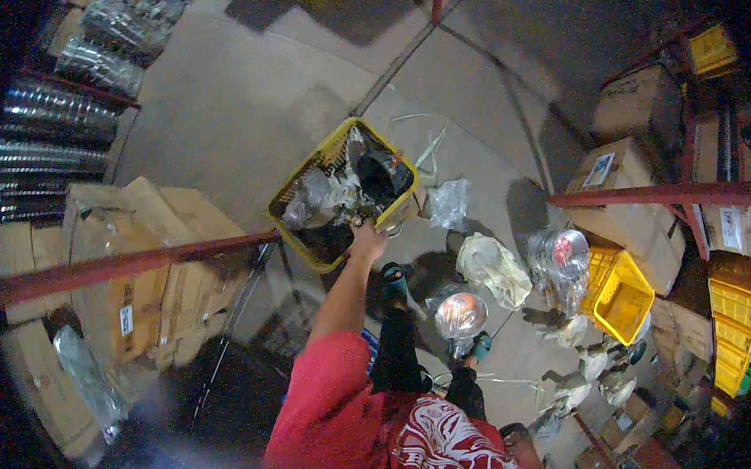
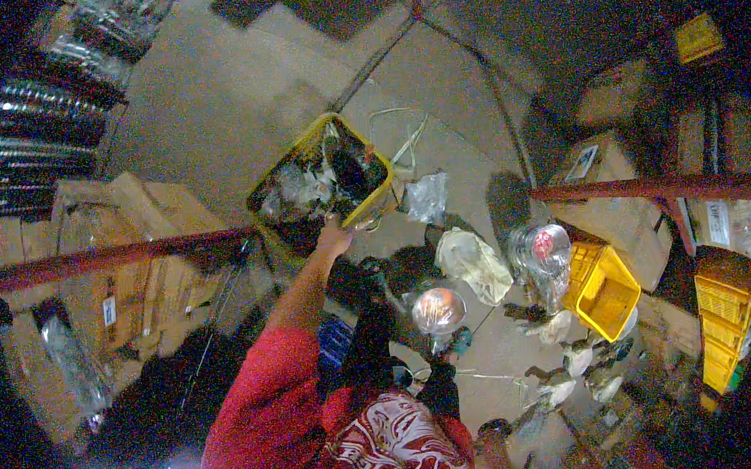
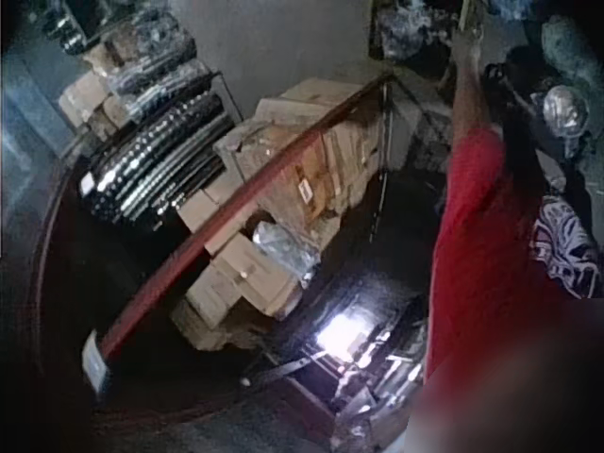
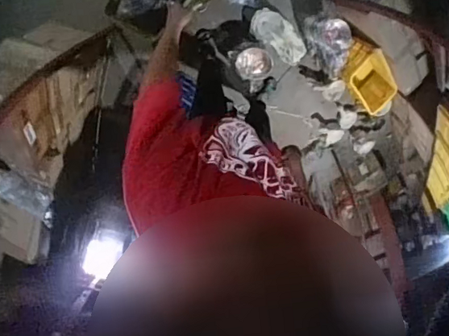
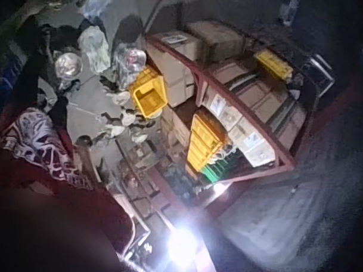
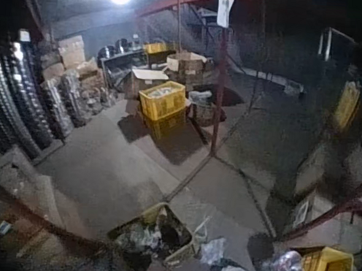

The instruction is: The person sorts kitchenware in a warehouse, picking up pans and pots from the floor and placing them into yellow and blue plastic baskets. They handle items one at a time, moving between baskets and occasionally adjusting their position.

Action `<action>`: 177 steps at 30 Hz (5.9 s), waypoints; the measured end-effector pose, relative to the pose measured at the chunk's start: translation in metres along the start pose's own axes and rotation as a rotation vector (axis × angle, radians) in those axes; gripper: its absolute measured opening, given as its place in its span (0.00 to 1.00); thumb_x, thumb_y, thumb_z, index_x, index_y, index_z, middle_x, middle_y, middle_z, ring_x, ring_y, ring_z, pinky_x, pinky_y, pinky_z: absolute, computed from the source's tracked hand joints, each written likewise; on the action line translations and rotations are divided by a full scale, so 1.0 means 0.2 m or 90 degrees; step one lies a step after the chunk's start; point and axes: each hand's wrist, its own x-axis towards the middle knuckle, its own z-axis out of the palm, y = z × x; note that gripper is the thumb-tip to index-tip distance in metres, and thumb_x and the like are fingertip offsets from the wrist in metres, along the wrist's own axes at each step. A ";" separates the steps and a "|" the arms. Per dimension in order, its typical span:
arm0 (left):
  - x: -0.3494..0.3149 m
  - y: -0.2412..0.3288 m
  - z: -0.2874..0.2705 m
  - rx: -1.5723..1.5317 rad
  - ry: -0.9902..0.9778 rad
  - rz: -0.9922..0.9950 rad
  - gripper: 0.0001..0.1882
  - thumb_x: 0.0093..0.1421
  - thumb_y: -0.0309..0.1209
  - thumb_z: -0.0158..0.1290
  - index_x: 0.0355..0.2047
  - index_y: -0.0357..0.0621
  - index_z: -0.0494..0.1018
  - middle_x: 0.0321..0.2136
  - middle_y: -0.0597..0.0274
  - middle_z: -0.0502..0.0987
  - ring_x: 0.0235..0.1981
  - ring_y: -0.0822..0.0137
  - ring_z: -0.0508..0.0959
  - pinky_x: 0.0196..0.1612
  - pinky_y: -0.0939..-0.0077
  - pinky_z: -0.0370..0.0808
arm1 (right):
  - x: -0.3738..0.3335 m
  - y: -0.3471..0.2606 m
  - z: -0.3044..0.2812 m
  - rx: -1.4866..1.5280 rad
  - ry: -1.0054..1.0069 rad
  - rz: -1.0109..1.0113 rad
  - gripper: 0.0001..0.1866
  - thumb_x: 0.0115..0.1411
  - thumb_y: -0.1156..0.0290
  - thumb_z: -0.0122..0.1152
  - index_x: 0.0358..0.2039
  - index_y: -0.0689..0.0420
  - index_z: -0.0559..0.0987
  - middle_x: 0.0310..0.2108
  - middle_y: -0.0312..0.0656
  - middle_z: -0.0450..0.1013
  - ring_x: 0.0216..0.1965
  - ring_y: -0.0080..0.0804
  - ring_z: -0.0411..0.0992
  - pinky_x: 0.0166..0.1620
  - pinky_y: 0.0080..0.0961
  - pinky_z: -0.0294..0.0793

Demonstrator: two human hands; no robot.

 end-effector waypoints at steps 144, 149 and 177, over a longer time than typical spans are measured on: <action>-1.25 -0.53 2.61 0.332 -0.560 0.433 0.23 0.60 0.29 0.54 0.55 0.35 0.67 0.47 0.35 0.74 0.50 0.39 0.75 0.52 0.51 0.73 | 1.62 0.12 -0.08 -0.050 0.255 -0.275 0.21 0.60 0.69 0.59 0.54 0.57 0.74 0.36 0.59 0.78 0.35 0.63 0.77 0.36 0.50 0.77; -1.43 -0.79 2.32 0.174 -0.639 0.253 0.25 0.61 0.29 0.56 0.58 0.36 0.67 0.47 0.41 0.75 0.48 0.44 0.78 0.48 0.59 0.78 | 2.21 -0.76 -0.05 -0.239 0.268 -0.473 0.17 0.61 0.63 0.61 0.48 0.55 0.73 0.28 0.57 0.77 0.32 0.60 0.77 0.35 0.54 0.76; -1.28 -0.58 2.29 0.060 -0.786 0.171 0.32 0.66 0.37 0.56 0.67 0.50 0.58 0.52 0.49 0.75 0.48 0.57 0.80 0.52 0.64 0.76 | 2.71 -1.34 0.39 -0.637 0.215 -0.310 0.29 0.60 0.63 0.61 0.63 0.44 0.66 0.57 0.54 0.69 0.49 0.54 0.76 0.50 0.51 0.76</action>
